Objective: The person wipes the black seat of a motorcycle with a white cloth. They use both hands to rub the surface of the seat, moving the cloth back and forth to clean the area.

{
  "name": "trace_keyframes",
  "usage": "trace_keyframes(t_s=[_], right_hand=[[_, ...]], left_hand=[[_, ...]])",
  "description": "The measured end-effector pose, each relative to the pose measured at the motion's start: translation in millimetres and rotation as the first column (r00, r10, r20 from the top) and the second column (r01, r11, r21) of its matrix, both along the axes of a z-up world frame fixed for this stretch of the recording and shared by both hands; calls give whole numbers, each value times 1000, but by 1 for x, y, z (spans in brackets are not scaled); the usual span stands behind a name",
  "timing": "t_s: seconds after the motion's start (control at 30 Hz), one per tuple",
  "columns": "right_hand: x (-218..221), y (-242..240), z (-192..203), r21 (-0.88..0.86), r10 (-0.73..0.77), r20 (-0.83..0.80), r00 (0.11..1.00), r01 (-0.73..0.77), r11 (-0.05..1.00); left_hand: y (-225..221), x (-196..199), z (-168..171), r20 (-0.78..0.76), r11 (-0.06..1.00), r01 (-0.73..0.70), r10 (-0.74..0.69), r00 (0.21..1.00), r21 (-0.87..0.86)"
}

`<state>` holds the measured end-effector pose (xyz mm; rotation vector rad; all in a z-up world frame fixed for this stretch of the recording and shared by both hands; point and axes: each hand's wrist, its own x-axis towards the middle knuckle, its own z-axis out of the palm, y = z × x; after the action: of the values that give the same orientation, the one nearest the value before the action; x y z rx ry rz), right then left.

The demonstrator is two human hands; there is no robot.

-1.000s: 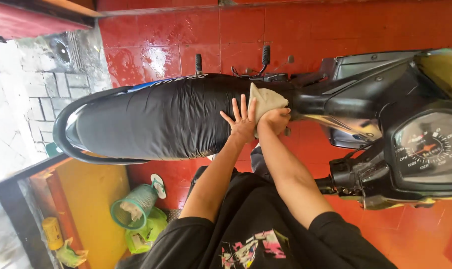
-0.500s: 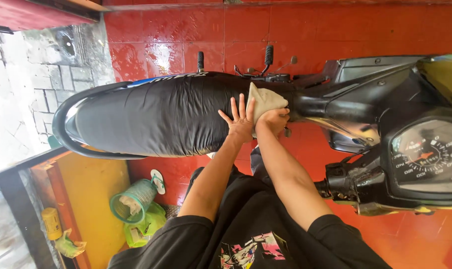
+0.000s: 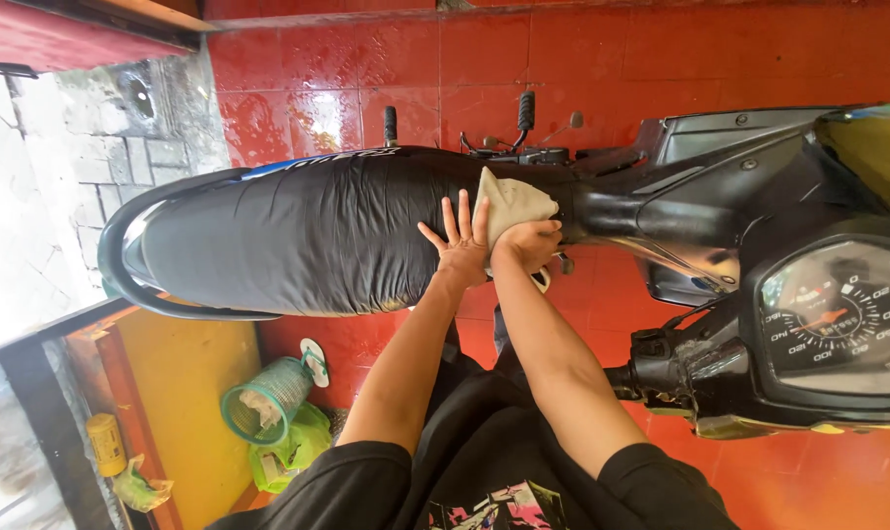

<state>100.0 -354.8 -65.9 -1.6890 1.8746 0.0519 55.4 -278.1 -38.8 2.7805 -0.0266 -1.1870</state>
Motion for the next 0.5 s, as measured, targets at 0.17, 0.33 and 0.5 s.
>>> trace_keyframes(t_s=[0.17,0.33,0.5], right_hand=[[-5,0,-1,5,-20,59,998,19,1000],[-14,-5,-28,22,-31,135,990,28,999],[-6,-44,-3,79,-137,329,934,118,990]], left_hand=[[2,1,0,-21,1000,-11,11,1000,-12],[4,5,2,6,1000,-5,5,1000,-16],[3,6,15,101,997,-5,12,995,-72]])
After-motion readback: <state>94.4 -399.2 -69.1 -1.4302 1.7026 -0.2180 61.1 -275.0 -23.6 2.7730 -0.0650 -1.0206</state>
